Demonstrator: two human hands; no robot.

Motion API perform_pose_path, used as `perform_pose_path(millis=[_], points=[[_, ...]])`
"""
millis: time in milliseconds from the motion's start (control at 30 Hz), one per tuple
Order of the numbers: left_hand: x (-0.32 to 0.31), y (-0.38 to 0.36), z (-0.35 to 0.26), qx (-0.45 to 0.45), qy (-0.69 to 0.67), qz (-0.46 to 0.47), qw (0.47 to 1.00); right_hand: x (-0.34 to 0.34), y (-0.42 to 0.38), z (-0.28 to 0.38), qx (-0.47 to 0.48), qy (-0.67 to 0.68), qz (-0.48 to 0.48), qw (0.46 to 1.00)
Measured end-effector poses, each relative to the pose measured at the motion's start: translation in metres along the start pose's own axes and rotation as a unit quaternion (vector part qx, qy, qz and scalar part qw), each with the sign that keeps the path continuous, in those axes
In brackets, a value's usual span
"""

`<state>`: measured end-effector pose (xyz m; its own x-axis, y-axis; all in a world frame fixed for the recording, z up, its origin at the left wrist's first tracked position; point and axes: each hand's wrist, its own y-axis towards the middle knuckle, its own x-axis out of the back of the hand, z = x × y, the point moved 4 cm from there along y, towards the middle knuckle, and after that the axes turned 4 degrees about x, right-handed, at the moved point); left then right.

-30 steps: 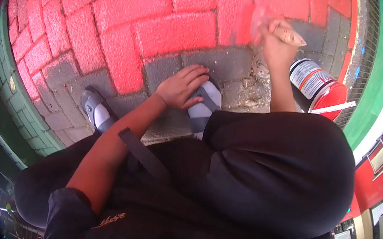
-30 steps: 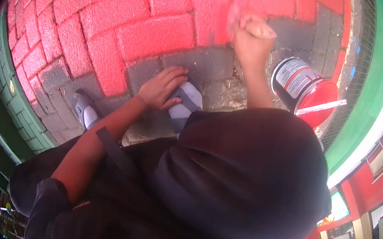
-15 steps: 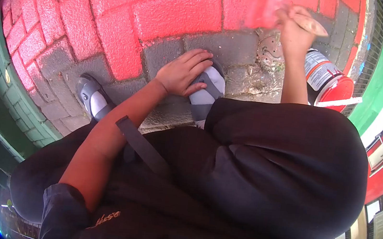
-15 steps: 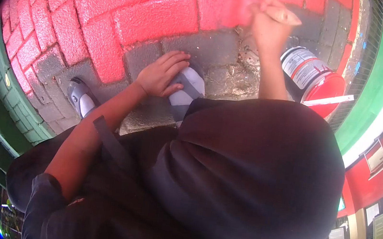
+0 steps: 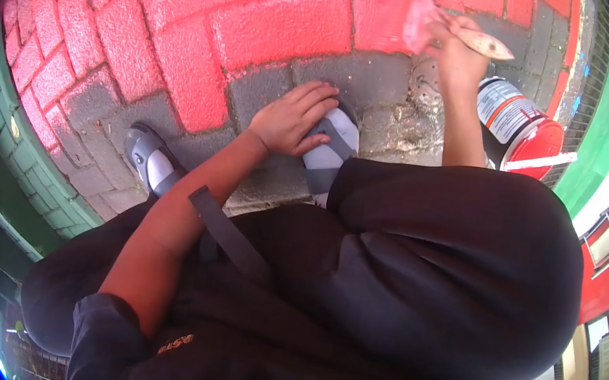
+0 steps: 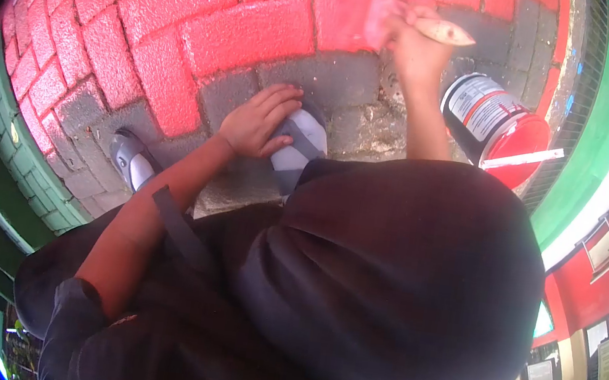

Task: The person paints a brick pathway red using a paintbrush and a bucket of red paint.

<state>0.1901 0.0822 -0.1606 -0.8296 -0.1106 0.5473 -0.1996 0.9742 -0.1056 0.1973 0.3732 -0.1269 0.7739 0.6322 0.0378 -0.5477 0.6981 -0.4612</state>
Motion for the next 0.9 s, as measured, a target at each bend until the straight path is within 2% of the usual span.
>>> perform_pose_path(millis=[33, 67, 100, 133, 167, 200, 233, 267, 300, 333, 400, 433, 500, 567, 633, 667, 733, 800, 867, 900], points=[[0.003, 0.002, 0.003, 0.001, 0.0, 0.0, 1.0, 0.002, 0.006, 0.016, 0.081, -0.132, -0.026, 0.988], [0.005, 0.001, 0.005, 0.003, 0.003, 0.002, 1.0, 0.001, 0.005, 0.027, 0.153, -0.261, -0.056, 0.952], [0.005, -0.001, 0.004, 0.004, -0.002, 0.004, 1.0, -0.006, 0.005, 0.033, 0.147, -0.261, -0.058, 0.952], [0.003, 0.001, 0.003, 0.003, -0.007, 0.001, 1.0, -0.028, 0.006, 0.05, 0.282, -0.301, 0.006, 0.911], [0.001, 0.003, 0.002, 0.002, -0.01, -0.001, 1.0, -0.042, 0.008, 0.059, 0.411, -0.335, 0.072, 0.845], [0.001, 0.001, 0.002, 0.001, -0.007, -0.003, 1.0, -0.03, 0.021, 0.036, 0.444, -0.342, 0.19, 0.806], [0.003, 0.002, 0.003, -0.003, 0.0, -0.004, 1.0, -0.028, 0.008, 0.024, 0.272, -0.251, 0.21, 0.905], [0.005, 0.003, 0.004, -0.009, 0.007, -0.006, 1.0, -0.029, -0.013, 0.012, 0.095, -0.143, 0.221, 0.96], [0.002, 0.001, 0.004, -0.004, 0.012, -0.004, 1.0, -0.023, -0.033, 0.006, 0.244, -0.248, 0.262, 0.9], [0.002, 0.001, 0.005, 0.004, 0.016, -0.004, 1.0, -0.015, -0.051, 0.003, 0.384, -0.343, 0.292, 0.806], [0.005, 0.001, 0.005, 0.01, 0.019, 0.001, 1.0, 0.005, -0.078, 0.008, 0.191, -0.296, 0.403, 0.845], [0.004, 0.001, 0.003, 0.015, 0.012, 0.01, 1.0, 0.004, -0.07, 0.012, 0.19, -0.297, 0.402, 0.845], [0.005, 0.002, 0.004, 0.011, 0.011, 0.01, 1.0, -0.007, -0.033, 0.023, 0.19, -0.347, 0.445, 0.804], [0.003, 0.0, 0.003, 0.012, 0.006, 0.007, 1.0, -0.038, 0.021, 0.04, 0.178, -0.445, 0.42, 0.77], [0.004, 0.0, 0.003, 0.008, 0.013, -0.002, 1.0, -0.057, 0.066, 0.064, 0.2, -0.361, 0.397, 0.82], [0.003, 0.0, 0.003, 0.009, 0.016, -0.005, 1.0, -0.059, 0.083, 0.061, 0.202, -0.36, 0.399, 0.819], [0.003, -0.001, 0.004, 0.011, 0.006, -0.006, 1.0, -0.053, 0.105, 0.079, 0.382, -0.28, 0.339, 0.813], [0.003, -0.002, 0.004, 0.01, 0.001, -0.008, 1.0, -0.019, 0.085, 0.031, 0.167, -0.226, 0.386, 0.879], [0.004, -0.001, 0.004, 0.005, -0.007, -0.009, 1.0, -0.002, 0.024, 0.002, 0.108, -0.079, 0.37, 0.919], [0.004, 0.0, 0.004, 0.002, -0.006, -0.008, 1.0, 0.009, -0.006, 0.004, -0.019, -0.161, 0.33, 0.93]])
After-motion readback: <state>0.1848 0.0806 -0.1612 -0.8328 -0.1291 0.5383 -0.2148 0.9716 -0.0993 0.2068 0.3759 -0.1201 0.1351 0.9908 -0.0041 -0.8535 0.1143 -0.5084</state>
